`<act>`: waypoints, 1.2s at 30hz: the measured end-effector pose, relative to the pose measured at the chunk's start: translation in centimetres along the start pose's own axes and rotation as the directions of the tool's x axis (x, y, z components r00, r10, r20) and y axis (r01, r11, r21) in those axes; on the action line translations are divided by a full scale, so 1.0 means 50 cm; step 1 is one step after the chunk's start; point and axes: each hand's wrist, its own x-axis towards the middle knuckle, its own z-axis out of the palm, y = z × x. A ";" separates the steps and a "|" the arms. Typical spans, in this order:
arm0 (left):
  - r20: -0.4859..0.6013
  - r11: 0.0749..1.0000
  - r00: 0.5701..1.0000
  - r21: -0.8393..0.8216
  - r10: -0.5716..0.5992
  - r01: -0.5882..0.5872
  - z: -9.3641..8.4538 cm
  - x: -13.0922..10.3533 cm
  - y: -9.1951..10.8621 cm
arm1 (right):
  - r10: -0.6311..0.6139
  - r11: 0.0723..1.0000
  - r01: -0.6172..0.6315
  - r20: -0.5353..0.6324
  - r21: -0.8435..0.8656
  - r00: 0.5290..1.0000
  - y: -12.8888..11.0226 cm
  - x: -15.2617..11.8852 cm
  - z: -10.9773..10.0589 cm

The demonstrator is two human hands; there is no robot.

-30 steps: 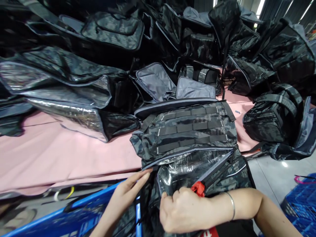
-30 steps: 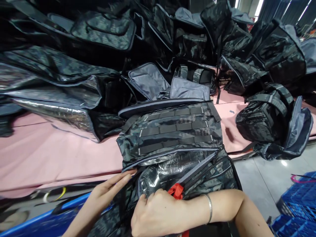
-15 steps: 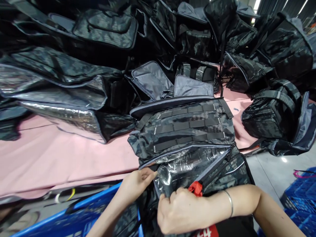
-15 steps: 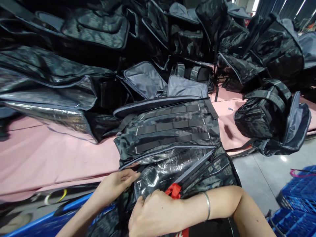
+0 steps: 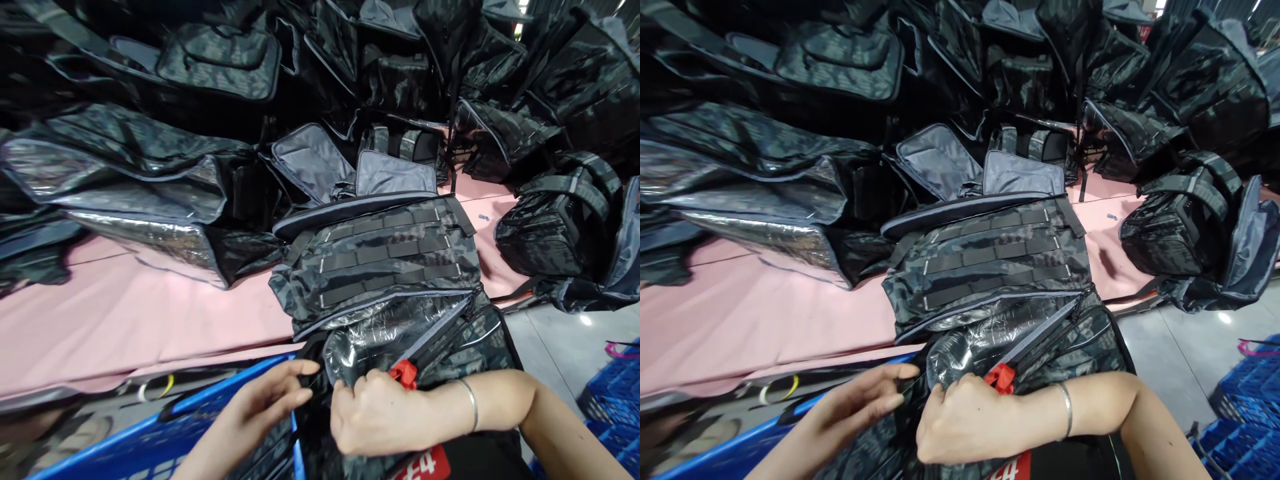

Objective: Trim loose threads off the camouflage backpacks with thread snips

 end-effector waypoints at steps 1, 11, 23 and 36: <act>0.069 0.997 0.998 0.078 0.006 -0.012 -0.002 -0.004 0.003 | 0.000 1.000 0.000 0.008 0.001 1.000 0.000 0.000 0.000; -0.100 0.852 0.889 0.349 0.447 -0.390 0.047 0.068 -0.025 | 0.040 0.999 -0.041 -0.055 -0.022 0.998 -0.004 0.001 0.008; -0.416 0.981 0.889 0.107 0.193 -0.163 0.094 0.111 -0.085 | 0.111 0.977 -0.139 0.178 0.159 0.978 0.044 -0.006 -0.021; -0.496 0.979 0.845 0.134 0.199 -0.152 0.098 0.113 -0.080 | 0.314 0.935 -0.343 0.243 0.086 0.918 0.160 0.034 -0.066</act>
